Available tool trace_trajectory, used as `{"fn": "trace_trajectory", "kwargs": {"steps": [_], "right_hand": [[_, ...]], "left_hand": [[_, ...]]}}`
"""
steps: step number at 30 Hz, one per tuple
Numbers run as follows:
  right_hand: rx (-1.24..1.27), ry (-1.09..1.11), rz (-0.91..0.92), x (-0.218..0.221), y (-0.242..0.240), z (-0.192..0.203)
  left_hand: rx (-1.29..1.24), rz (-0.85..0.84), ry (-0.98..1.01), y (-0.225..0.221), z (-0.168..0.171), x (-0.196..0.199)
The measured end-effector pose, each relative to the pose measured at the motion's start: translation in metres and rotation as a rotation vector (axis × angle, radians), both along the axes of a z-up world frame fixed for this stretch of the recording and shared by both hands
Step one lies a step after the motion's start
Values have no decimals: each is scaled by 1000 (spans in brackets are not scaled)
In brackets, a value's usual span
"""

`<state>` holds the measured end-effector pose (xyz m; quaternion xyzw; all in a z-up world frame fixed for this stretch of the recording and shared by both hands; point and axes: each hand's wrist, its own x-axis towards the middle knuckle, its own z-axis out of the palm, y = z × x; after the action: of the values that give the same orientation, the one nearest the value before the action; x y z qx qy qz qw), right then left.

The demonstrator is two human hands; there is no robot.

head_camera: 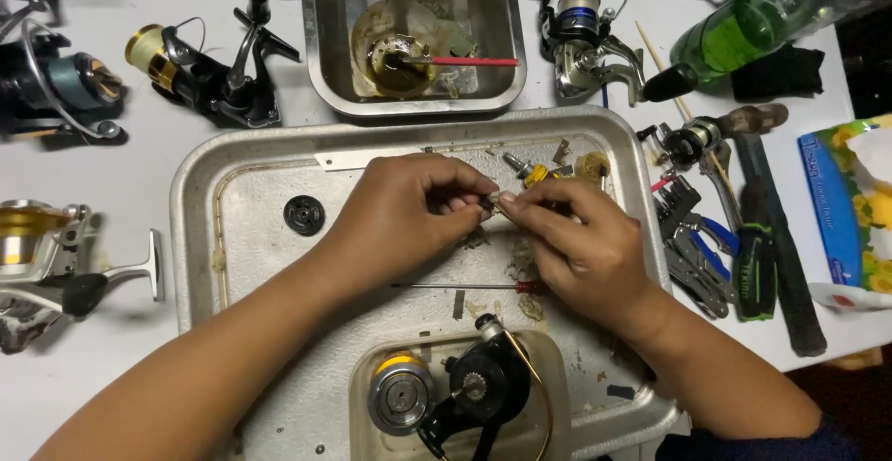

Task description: Assembling the internal mechanical components of a fishing reel on a metal tray.

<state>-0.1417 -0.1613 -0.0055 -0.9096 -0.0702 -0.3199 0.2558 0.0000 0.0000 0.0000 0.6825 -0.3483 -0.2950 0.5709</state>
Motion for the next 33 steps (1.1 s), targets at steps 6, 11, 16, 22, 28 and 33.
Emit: {"fn": "trace_trajectory", "kwargs": {"steps": [6, 11, 16, 22, 28, 33], "right_hand": [[37, -4, 19, -2, 3, -1], [58, 17, -2, 1, 3, 4], [81, 26, -14, 1, 1, 5], [104, 31, 15, 0, 0, 4], [83, 29, 14, 0, 2, 5], [82, 4, -20, 1, 4, 4]], "left_hand": [[3, -24, 56, 2, 1, 2], [18, -15, 133, 2, 1, 4], [9, -24, 152, 2, 6, 5], [12, -19, 156, 2, 4, 2], [-19, -33, 64, 2, 4, 4], [-29, 3, 26, 2, -5, 4]]}}
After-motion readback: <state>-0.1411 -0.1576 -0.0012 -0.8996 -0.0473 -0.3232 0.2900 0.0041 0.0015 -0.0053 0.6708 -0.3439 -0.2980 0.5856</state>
